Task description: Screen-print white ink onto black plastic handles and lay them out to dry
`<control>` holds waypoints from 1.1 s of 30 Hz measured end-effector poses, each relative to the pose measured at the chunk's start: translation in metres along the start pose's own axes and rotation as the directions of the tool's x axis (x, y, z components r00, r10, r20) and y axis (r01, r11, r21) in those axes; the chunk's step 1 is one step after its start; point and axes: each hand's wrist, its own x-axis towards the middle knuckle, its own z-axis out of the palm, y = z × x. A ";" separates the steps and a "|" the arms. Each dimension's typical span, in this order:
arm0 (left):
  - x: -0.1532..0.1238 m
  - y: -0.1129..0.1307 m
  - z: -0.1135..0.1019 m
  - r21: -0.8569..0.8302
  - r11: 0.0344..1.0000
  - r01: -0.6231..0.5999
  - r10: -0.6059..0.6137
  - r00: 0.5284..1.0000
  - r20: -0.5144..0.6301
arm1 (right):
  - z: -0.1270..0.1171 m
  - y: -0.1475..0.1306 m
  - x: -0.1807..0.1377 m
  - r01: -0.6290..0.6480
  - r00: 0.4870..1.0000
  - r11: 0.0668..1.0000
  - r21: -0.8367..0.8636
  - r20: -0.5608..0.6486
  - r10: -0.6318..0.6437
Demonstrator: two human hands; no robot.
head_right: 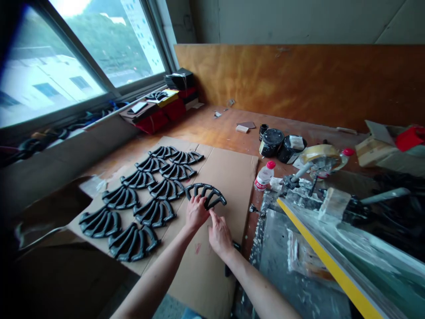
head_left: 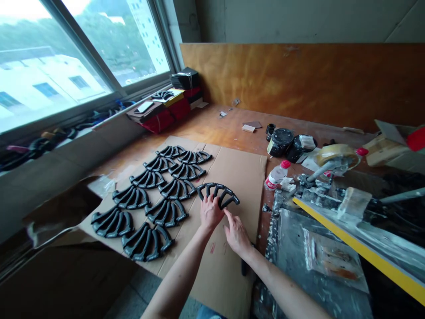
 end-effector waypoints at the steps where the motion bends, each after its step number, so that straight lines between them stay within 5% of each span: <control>1: 0.029 0.003 -0.001 -0.014 0.999 -0.029 0.029 1.000 0.006 | 0.002 0.000 0.010 -0.025 0.999 1.000 -0.002 -0.020 0.025; 8: 0.206 0.028 0.017 -0.067 0.991 -0.112 0.116 0.992 0.060 | 0.051 0.006 0.031 -0.032 0.999 0.998 -0.045 -0.032 0.031; 12: 0.267 0.028 0.034 -0.055 0.997 -0.048 0.053 0.994 0.093 | 0.089 0.025 0.019 -0.027 1.000 0.998 -0.062 -0.010 0.026; 16: 0.298 0.020 0.039 -0.025 0.998 0.051 -0.048 0.994 0.099 | 0.102 0.040 0.016 -0.008 0.998 0.997 -0.072 0.065 0.012; 21: 0.279 0.022 0.047 -0.013 0.998 0.062 -0.062 0.998 0.026 | 0.082 0.024 0.020 -0.031 0.997 0.998 -0.060 0.073 0.035; 26: 0.216 0.014 0.079 -0.067 0.977 -0.204 0.190 0.966 -0.176 | 0.034 0.012 0.015 -0.046 0.992 0.998 -0.048 0.114 0.051; 33: 0.142 -0.008 0.101 -0.159 0.949 -0.273 0.252 0.958 -0.138 | -0.074 0.016 -0.065 -0.123 0.969 0.985 0.124 -0.197 0.146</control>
